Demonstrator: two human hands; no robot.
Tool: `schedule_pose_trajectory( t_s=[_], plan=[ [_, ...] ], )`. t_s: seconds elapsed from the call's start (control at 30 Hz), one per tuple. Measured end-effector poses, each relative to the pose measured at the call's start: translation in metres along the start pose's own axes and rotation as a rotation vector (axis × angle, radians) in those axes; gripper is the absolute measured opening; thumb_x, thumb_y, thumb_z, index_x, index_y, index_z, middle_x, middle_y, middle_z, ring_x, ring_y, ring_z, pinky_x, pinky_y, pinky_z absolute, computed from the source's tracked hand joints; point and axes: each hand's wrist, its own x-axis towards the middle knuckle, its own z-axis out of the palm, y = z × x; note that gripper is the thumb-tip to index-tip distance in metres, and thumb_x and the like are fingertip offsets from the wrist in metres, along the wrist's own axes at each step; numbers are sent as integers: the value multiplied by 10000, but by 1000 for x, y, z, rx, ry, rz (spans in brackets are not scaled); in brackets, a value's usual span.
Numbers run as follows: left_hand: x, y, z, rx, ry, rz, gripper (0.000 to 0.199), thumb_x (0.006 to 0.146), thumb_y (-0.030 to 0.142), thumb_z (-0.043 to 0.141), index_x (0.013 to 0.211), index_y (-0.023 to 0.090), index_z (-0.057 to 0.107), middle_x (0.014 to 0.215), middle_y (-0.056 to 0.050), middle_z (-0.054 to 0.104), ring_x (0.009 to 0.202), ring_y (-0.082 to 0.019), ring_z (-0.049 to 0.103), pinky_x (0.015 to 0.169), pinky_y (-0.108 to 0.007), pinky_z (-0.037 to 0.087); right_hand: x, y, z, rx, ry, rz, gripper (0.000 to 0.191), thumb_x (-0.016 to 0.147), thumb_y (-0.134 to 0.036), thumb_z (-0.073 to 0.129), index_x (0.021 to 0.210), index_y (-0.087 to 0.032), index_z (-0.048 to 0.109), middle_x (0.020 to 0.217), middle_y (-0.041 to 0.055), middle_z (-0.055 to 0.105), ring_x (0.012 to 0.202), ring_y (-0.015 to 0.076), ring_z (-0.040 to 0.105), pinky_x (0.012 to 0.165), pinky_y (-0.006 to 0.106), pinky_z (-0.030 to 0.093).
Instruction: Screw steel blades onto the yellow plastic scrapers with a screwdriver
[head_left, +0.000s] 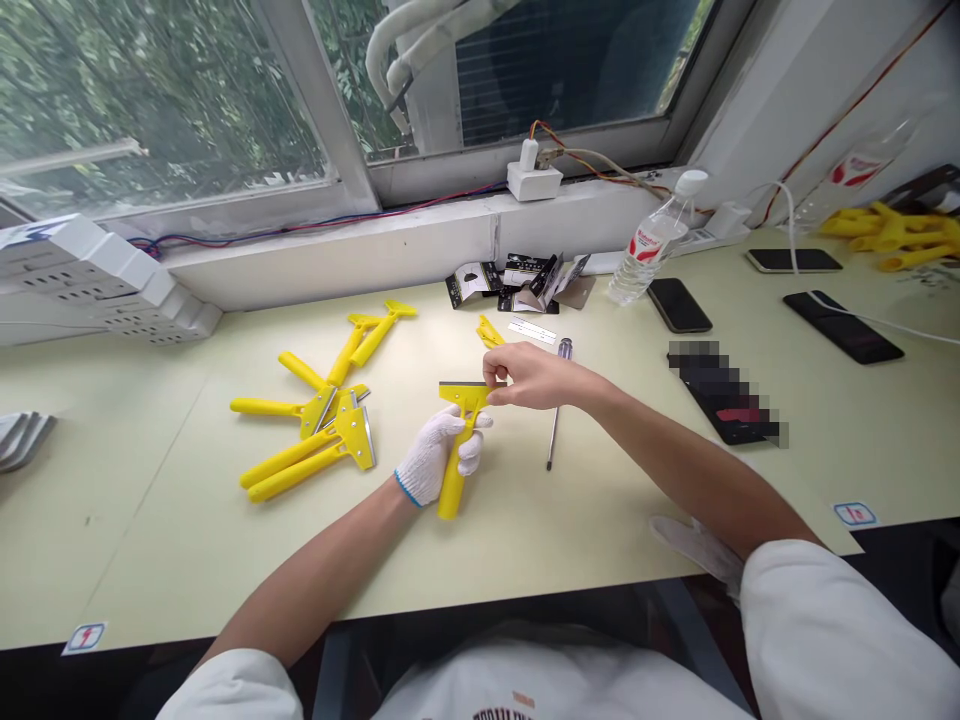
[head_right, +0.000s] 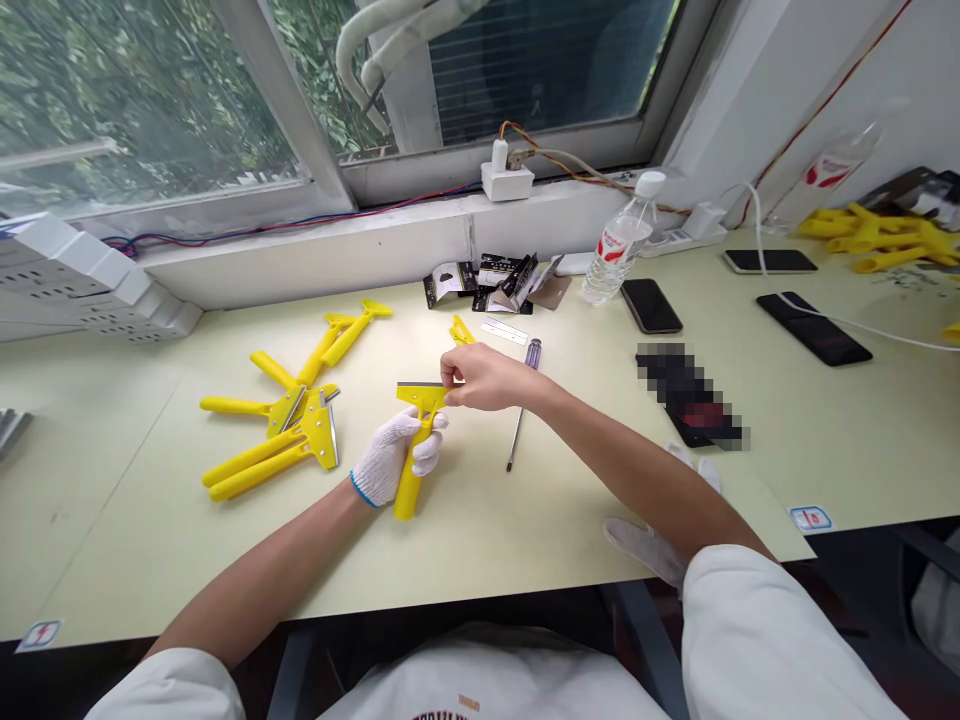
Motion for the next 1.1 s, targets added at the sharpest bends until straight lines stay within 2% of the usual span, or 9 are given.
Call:
schedule_pose_trajectory(
  t_s=[0.17, 0.3, 0.4, 0.53, 0.67, 0.77, 0.93, 1.03, 1.1],
  plan=[
    [0, -1, -1, -30, -7, 18, 321, 862, 240, 706, 1169, 164, 654, 1052, -23, 595, 553, -53, 439, 412, -198, 434, -4, 9, -26, 0, 149, 103, 302, 869, -486, 785, 950, -223, 663, 951, 45, 695, 824, 202, 613, 684, 317, 418],
    [0, -1, -3, -48, 10, 20, 276, 848, 239, 724, 1101, 153, 656, 1039, -22, 589, 554, -49, 423, 408, -192, 426, -5, 37, -50, -413, 356, 589, 343, 948, -541, 693, 950, -198, 677, 1010, 163, 762, 1003, 343, 699, 772, 403, 461],
    [1, -1, -3, -55, 30, 30, 283, 835, 251, 741, 1085, 151, 655, 1051, -26, 595, 559, -48, 423, 402, -188, 418, 0, 68, -57, -438, 112, 861, 475, 963, -648, 664, 929, -177, 709, 835, 157, 768, 936, 338, 736, 813, 432, 492],
    [0, -1, -3, -51, 26, 39, 293, 837, 248, 751, 1099, 156, 657, 1049, -22, 592, 562, -47, 419, 403, -183, 417, 6, 100, -59, -257, -95, 893, 451, 923, -608, 739, 830, -168, 708, 731, 123, 761, 734, 258, 746, 697, 357, 498],
    [0, -2, -3, -34, 25, 53, 283, 858, 241, 741, 1118, 161, 661, 1063, -26, 598, 567, -46, 413, 410, -176, 417, -2, 101, -71, -29, -149, 744, 302, 911, -445, 759, 810, -166, 699, 861, 164, 817, 686, 212, 729, 518, 295, 401],
    [-1, -2, -3, -10, 17, 52, 254, 864, 240, 741, 1091, 152, 667, 1067, -28, 593, 568, -45, 413, 414, -181, 422, -20, 84, -88, 261, -38, 375, 268, 960, -434, 701, 848, -196, 650, 918, 137, 832, 665, 180, 712, 537, 274, 452],
    [-1, -3, -2, 16, 18, 52, 246, 871, 248, 729, 1088, 147, 671, 1082, -37, 604, 565, -47, 431, 423, -198, 433, -42, 45, -102, 621, 480, -235, 406, 898, -630, 795, 994, -263, 650, 920, 66, 815, 673, 209, 704, 515, 325, 471],
    [-1, -3, -1, 23, 34, 57, 282, 851, 262, 749, 1098, 152, 669, 1084, -39, 616, 563, -49, 438, 416, -200, 429, -46, 23, -96, 611, 820, -423, 445, 920, -729, 740, 952, -292, 665, 834, 43, 771, 656, 230, 696, 467, 360, 424],
    [-1, -3, 0, 26, 45, 55, 305, 837, 270, 762, 1102, 154, 667, 1070, -39, 625, 556, -50, 437, 412, -202, 427, -48, 10, -89, 583, 923, -479, 423, 936, -719, 735, 927, -303, 661, 806, 39, 747, 673, 250, 711, 452, 377, 412]
  ],
)
